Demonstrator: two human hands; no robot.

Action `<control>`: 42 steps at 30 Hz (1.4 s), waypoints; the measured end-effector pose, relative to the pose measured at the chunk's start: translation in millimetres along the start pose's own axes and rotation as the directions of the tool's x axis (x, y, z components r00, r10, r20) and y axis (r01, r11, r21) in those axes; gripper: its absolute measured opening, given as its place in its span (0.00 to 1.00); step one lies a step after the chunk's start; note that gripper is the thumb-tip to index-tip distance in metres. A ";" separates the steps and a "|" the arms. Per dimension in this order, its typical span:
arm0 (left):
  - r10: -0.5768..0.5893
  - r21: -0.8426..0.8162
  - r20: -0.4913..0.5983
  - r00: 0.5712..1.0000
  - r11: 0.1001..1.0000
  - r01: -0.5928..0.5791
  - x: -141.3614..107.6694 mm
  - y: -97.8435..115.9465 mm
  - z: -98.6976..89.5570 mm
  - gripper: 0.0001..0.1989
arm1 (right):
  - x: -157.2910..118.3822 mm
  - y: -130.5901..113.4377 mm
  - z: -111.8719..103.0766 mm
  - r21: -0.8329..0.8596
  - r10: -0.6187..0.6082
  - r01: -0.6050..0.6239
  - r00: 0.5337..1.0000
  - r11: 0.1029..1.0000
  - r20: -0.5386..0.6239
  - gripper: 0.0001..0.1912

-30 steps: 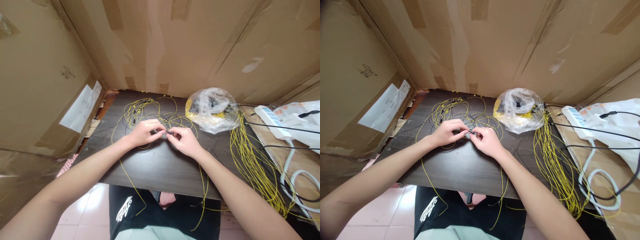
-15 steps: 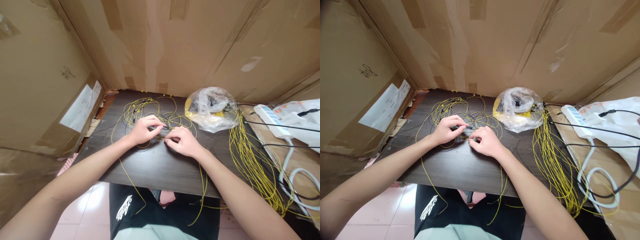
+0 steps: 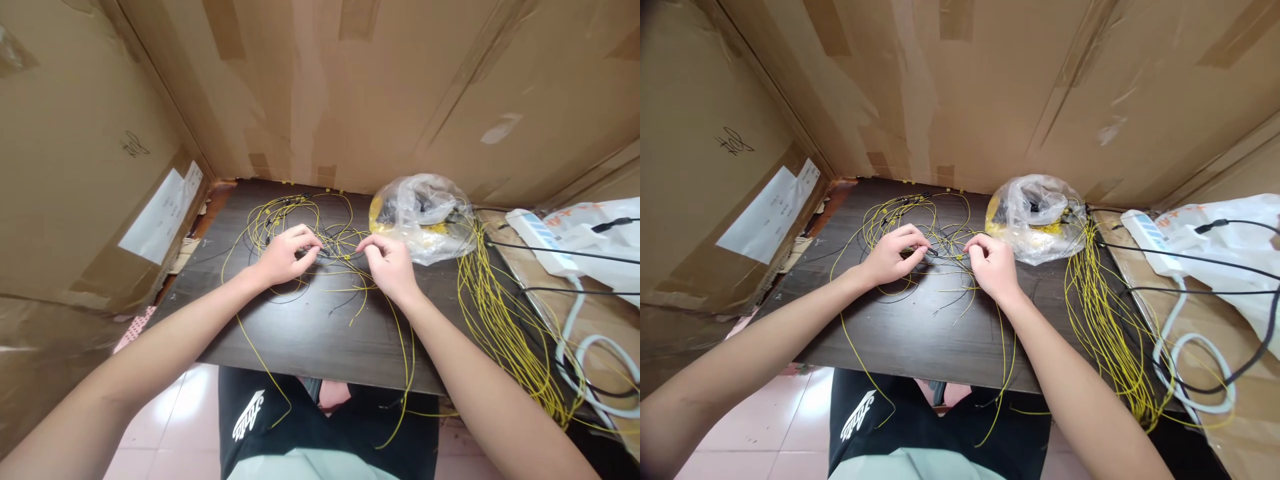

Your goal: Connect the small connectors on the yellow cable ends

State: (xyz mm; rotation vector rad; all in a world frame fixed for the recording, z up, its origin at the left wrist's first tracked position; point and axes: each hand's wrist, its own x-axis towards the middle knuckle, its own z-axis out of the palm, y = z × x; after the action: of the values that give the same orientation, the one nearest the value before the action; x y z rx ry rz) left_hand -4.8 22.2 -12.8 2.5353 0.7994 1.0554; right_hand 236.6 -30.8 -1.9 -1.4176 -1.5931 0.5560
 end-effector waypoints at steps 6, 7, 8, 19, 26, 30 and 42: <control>0.081 0.090 0.188 0.979 0.991 -0.099 -1.3 -7.2 1.2 0.11 | -0.3 12.6 7.7 -0.330 -0.142 0.194 0.974 0.924 0.177 0.10; 0.084 0.084 0.203 0.975 0.991 -0.103 -1.6 -7.9 1.7 0.12 | -0.1 14.8 9.0 -0.353 -0.134 0.203 0.968 0.913 0.212 0.10; 0.086 0.072 0.210 0.974 0.992 -0.103 -1.9 -8.1 2.1 0.12 | 0.0 16.4 10.0 -0.367 -0.126 0.210 0.963 0.906 0.238 0.10; 0.068 -0.137 -0.020 0.997 0.988 -0.070 -0.6 3.8 7.4 0.06 | -5.5 0.5 10.3 0.004 -0.148 0.155 0.939 0.988 0.310 0.05; 0.081 -0.129 -0.039 0.996 0.988 -0.085 -2.2 2.9 8.1 0.07 | -8.5 -2.0 12.5 -0.046 -0.182 0.209 0.923 0.977 0.340 0.09; 0.075 -0.133 0.007 0.997 0.988 -0.073 -2.5 5.8 6.9 0.08 | -8.5 -1.1 10.3 -0.184 -0.174 0.245 0.926 0.952 0.336 0.12; 0.103 -0.111 0.080 0.991 0.989 -0.094 -3.0 6.5 8.2 0.09 | -10.8 -12.5 11.9 0.057 -0.200 0.192 0.919 0.980 0.340 0.14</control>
State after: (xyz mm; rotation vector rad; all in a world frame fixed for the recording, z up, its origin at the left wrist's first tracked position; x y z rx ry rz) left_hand 1.8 14.8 -17.3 2.5324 0.5837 0.9833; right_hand 219.2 -41.2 -1.1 -1.1687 -1.9744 0.7287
